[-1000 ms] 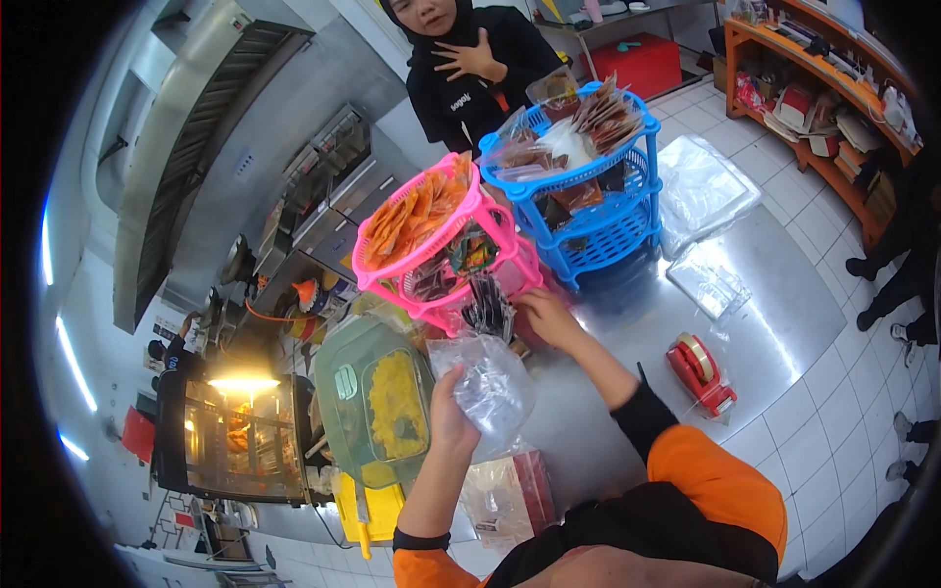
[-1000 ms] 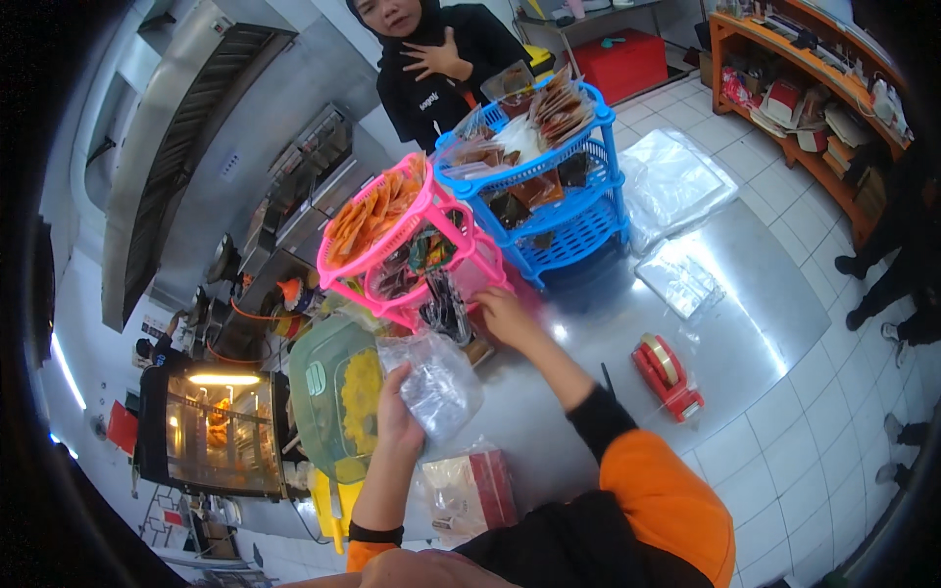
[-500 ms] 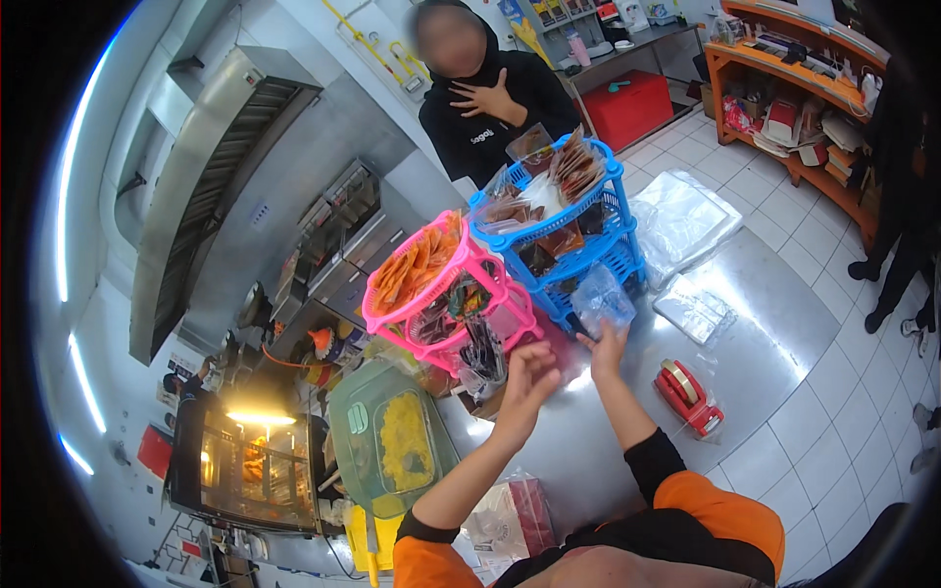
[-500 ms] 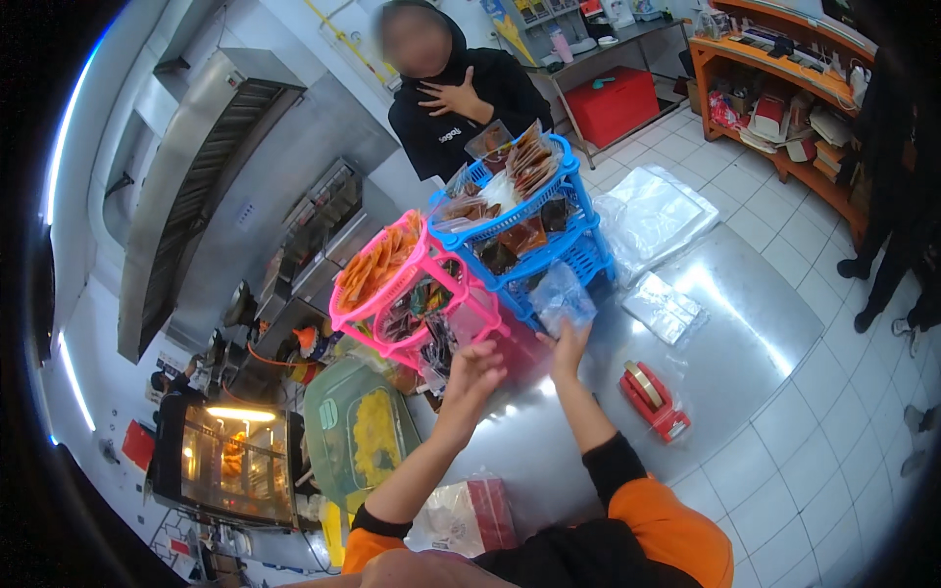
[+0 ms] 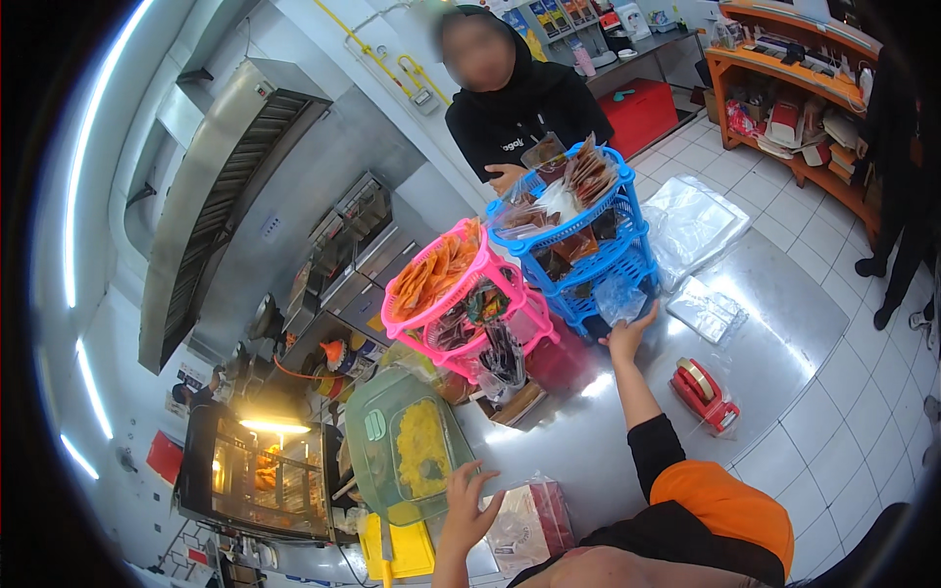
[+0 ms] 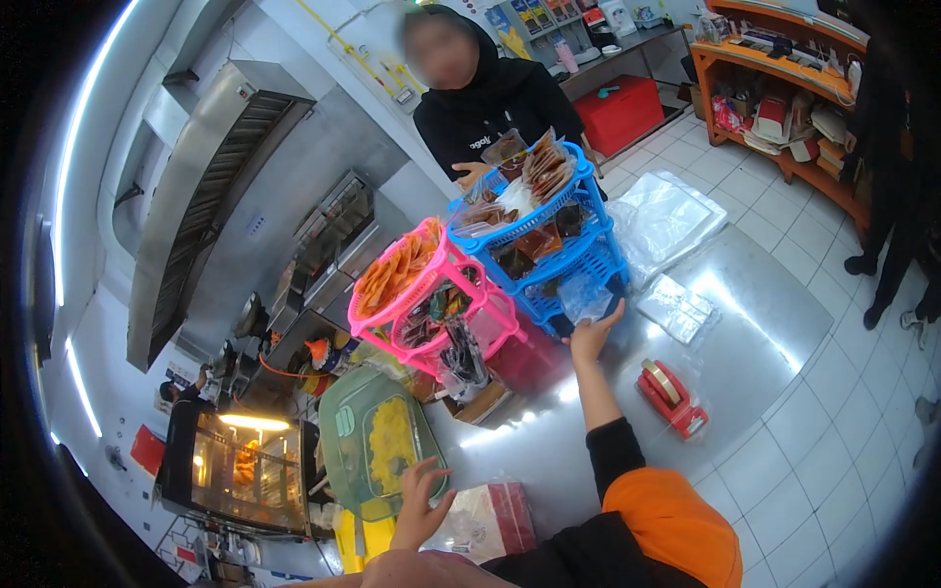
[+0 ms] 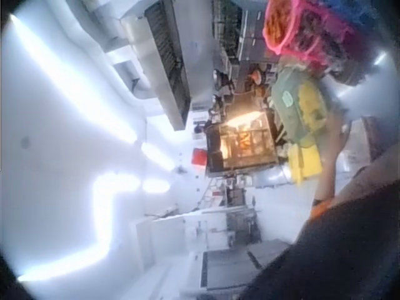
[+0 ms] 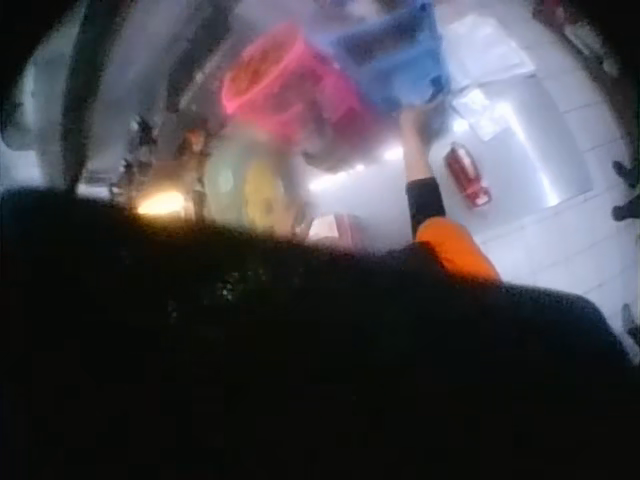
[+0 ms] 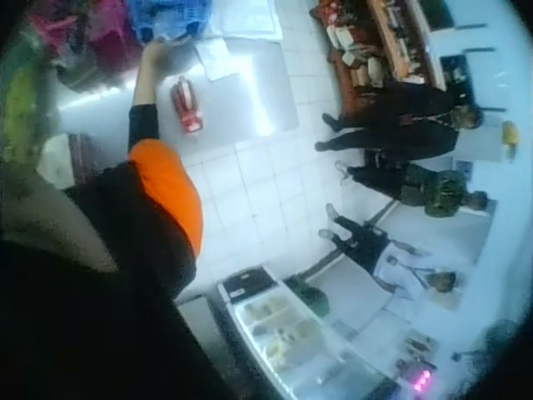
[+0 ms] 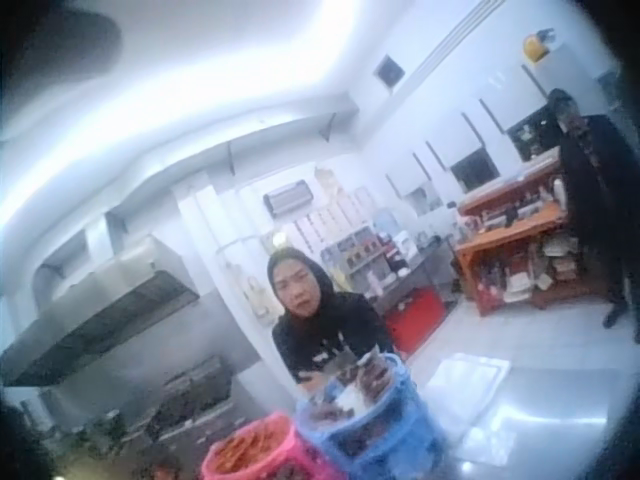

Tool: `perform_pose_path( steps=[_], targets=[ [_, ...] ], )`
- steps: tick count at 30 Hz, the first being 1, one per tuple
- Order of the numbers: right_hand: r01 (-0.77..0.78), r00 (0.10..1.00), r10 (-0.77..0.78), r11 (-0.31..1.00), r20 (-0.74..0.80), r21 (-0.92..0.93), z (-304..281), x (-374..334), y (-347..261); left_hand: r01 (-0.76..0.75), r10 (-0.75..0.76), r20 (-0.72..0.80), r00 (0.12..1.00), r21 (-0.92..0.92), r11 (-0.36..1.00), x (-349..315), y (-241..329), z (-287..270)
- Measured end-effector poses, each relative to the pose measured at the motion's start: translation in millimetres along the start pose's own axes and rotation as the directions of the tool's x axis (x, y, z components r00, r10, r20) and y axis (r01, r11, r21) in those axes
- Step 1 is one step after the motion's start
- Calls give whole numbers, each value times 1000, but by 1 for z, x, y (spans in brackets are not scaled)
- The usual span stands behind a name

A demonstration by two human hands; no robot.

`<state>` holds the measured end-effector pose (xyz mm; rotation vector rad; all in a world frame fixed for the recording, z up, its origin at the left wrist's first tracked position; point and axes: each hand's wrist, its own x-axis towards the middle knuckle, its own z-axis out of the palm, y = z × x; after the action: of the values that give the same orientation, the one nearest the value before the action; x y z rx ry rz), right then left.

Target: The person places fried chicken into cardboard boxes, adds a packet of rice and sauce, and then places the box into a plastic bag, which they tie closed.

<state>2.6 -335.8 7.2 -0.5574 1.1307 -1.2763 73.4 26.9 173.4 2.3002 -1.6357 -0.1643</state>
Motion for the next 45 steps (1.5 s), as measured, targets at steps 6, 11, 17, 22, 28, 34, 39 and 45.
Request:
perform_pose_path(
  steps=[6, 11, 17, 22, 28, 34, 39, 45],
  targets=[
    [-107, 989, 66, 937, 131, 333, 31, 50, -2, 240, -253, 16, 967, -381, 893, -53, -48, 22],
    [-133, 980, 67, 919, 186, 372, 30, 68, 4, 32, -296, -252, 921, -710, 704, -97, -89, 54],
    [444, 891, -410, 877, 193, -184, -16, -31, 29, 81, -93, -40, 995, -241, 967, -114, -79, 73],
    [746, 576, -394, -104, 716, -657, -113, -127, -49, -59, 39, -66, 997, -334, 941, -82, -73, 85],
    [500, 712, -387, -307, 586, -810, -186, -117, -107, -15, -141, -178, 974, -668, 744, -71, -64, 124],
    [380, 885, -204, -204, 419, -902, -206, -80, -103, -148, -414, -204, 887, -975, 165, -52, -51, 120],
    [423, 885, -115, -200, 450, -884, -177, -65, -108, -245, -396, -370, 840, -911, 333, -36, -53, 145],
    [543, 748, -309, -224, 588, -809, -102, -76, -103, -180, -421, -314, 851, -927, 329, -24, -33, 125]
  ],
)
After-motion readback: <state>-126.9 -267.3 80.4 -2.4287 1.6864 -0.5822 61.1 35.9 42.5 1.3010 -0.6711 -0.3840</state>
